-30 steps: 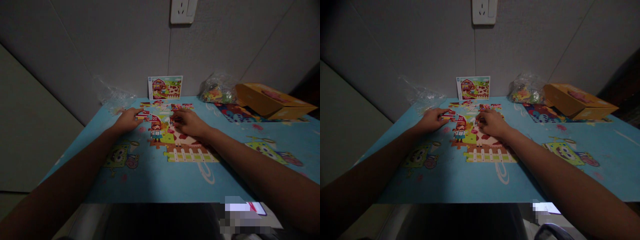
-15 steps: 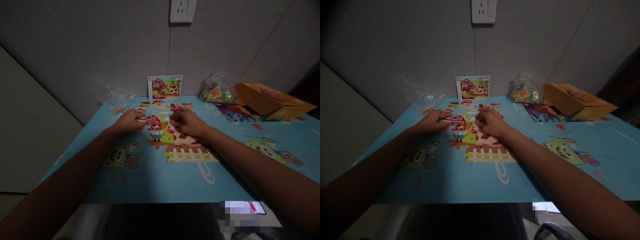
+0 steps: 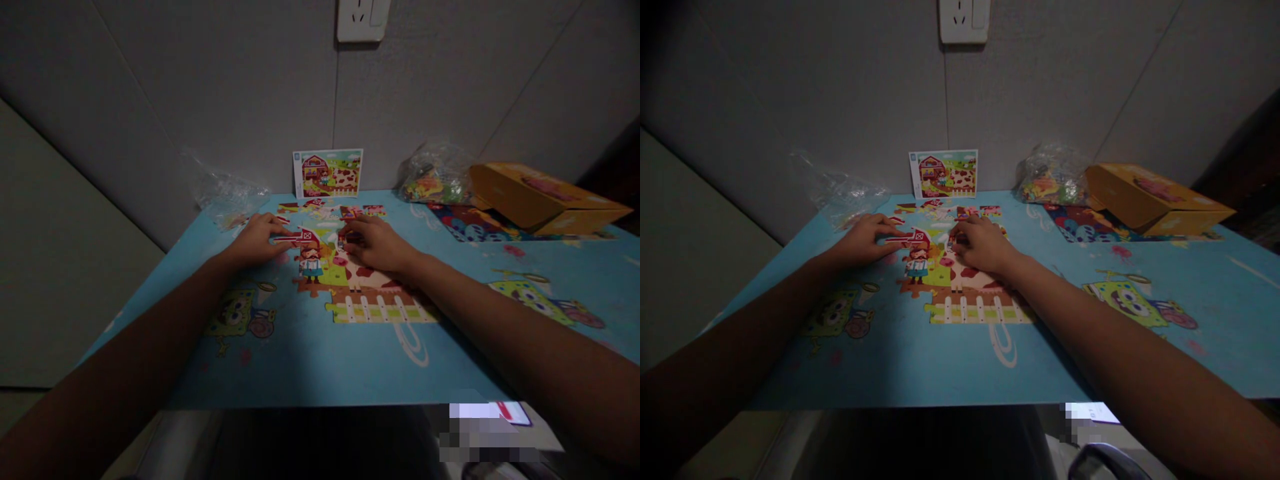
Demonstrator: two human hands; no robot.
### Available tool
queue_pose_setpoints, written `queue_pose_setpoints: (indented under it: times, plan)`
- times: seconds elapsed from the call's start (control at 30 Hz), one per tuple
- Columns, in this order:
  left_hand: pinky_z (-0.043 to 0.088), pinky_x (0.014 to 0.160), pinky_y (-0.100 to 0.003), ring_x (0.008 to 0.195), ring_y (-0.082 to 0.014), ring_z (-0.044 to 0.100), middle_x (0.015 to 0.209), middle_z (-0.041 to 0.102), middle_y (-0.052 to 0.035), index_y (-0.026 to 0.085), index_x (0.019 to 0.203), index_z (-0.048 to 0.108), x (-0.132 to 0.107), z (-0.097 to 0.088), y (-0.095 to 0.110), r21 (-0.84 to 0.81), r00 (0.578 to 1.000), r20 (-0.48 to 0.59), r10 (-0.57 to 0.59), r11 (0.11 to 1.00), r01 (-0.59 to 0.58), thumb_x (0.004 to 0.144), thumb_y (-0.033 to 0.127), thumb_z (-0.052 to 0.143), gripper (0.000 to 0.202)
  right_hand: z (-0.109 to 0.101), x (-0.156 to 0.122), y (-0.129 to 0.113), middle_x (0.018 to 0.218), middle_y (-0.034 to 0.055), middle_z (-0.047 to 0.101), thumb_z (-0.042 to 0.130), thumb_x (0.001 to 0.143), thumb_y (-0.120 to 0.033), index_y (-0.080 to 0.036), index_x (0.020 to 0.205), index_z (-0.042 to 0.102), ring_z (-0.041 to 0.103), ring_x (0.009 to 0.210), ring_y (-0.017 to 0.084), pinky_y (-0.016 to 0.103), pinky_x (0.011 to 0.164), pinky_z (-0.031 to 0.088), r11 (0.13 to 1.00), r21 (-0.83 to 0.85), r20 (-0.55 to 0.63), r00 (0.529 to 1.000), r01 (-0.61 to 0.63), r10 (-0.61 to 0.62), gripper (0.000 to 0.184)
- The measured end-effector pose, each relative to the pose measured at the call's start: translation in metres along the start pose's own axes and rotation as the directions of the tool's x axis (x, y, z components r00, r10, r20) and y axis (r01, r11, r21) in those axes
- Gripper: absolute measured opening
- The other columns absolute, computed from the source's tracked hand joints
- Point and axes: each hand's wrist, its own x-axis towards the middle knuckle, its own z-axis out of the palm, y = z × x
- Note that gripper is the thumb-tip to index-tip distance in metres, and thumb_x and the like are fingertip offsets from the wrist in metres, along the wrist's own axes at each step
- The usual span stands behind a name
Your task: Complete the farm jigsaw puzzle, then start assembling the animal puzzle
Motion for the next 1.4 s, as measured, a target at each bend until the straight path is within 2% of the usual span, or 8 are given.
queue_pose_setpoints:
  times: [0.13,0.23,0.53,0.73,0.9,1.07,1.2,1.4]
  plan:
    - [0.036,0.107,-0.048,0.115,-0.0292,0.052,0.119,0.060,-0.0127,0.018,0.115,0.073,-0.002,0.000,0.001,-0.051,0.997,-0.049,0.057,0.997,-0.060,0.085,0.040,0.059,0.040,0.000,0.000,0.001,0.114,0.0145,0.064,0.059,0.084,-0.026,-0.017,0.109,0.069,0.059,0.108,0.028,0.042,0.097,0.044,1.000,-0.006,0.007,1.000,-0.001,0.001,0.029]
    - [0.037,0.107,-0.046,0.115,-0.0270,0.052,0.117,0.061,-0.0108,0.020,0.110,0.075,-0.002,0.003,0.003,-0.059,0.992,-0.062,0.112,0.991,-0.116,0.086,0.037,0.059,0.033,0.000,0.000,0.001,0.115,0.0144,0.064,0.059,0.084,-0.027,-0.017,0.109,0.069,0.058,0.109,0.029,0.042,0.097,0.044,1.000,-0.007,0.009,1.000,0.000,0.000,0.029]
    - [0.033,0.110,-0.048,0.119,-0.0288,0.050,0.124,0.060,-0.0113,0.019,0.109,0.076,0.000,0.001,0.002,-0.006,0.997,-0.016,0.073,0.997,-0.073,0.087,0.040,0.061,0.034,-0.001,0.000,-0.001,0.116,0.0154,0.064,0.060,0.085,-0.027,-0.016,0.110,0.069,0.059,0.109,0.029,0.042,0.097,0.044,1.000,-0.017,0.018,1.000,-0.006,0.007,0.029]
    - [0.037,0.106,-0.046,0.114,-0.0256,0.055,0.116,0.064,-0.0100,0.021,0.101,0.077,0.002,0.000,-0.004,0.012,0.989,0.029,0.147,0.989,-0.147,0.087,0.033,0.060,0.025,0.000,0.001,0.001,0.116,0.0150,0.064,0.059,0.084,-0.027,-0.016,0.110,0.069,0.059,0.108,0.029,0.042,0.096,0.044,1.000,-0.019,0.015,1.000,-0.010,0.010,0.030]
    - [0.037,0.106,-0.045,0.117,-0.0251,0.053,0.121,0.062,-0.0102,0.022,0.109,0.075,0.003,0.004,-0.009,0.003,0.980,0.042,0.193,0.981,-0.194,0.087,0.029,0.061,0.027,0.002,0.001,0.002,0.115,0.0147,0.065,0.059,0.084,-0.026,-0.016,0.109,0.069,0.060,0.106,0.028,0.042,0.096,0.044,1.000,-0.009,0.007,1.000,0.008,-0.008,0.029]
    - [0.036,0.105,-0.046,0.114,-0.0234,0.055,0.119,0.066,-0.0074,0.023,0.105,0.076,0.007,0.006,-0.008,-0.022,0.979,0.034,0.203,0.979,-0.202,0.088,0.027,0.059,0.024,0.003,0.001,0.003,0.114,0.0135,0.064,0.059,0.084,-0.027,-0.017,0.109,0.069,0.059,0.105,0.027,0.040,0.096,0.044,1.000,-0.017,-0.009,1.000,0.015,-0.015,0.029]
    - [0.035,0.105,-0.046,0.113,-0.0234,0.056,0.117,0.069,-0.0071,0.023,0.098,0.077,0.007,0.005,-0.005,-0.031,0.976,0.041,0.212,0.977,-0.211,0.087,0.034,0.061,0.022,0.003,0.001,0.002,0.114,0.0142,0.064,0.059,0.084,-0.027,-0.017,0.108,0.070,0.059,0.103,0.028,0.041,0.095,0.044,1.000,-0.023,-0.018,1.000,0.022,-0.022,0.029]
    - [0.037,0.104,-0.045,0.109,-0.0234,0.059,0.108,0.072,-0.0072,0.022,0.092,0.078,0.007,0.003,-0.002,-0.042,0.992,-0.018,0.126,0.991,-0.127,0.084,0.038,0.065,0.023,0.003,0.002,0.002,0.109,0.0144,0.065,0.059,0.084,-0.026,-0.016,0.106,0.070,0.060,0.102,0.028,0.041,0.094,0.045,0.999,-0.006,-0.012,0.999,0.034,-0.034,0.027]
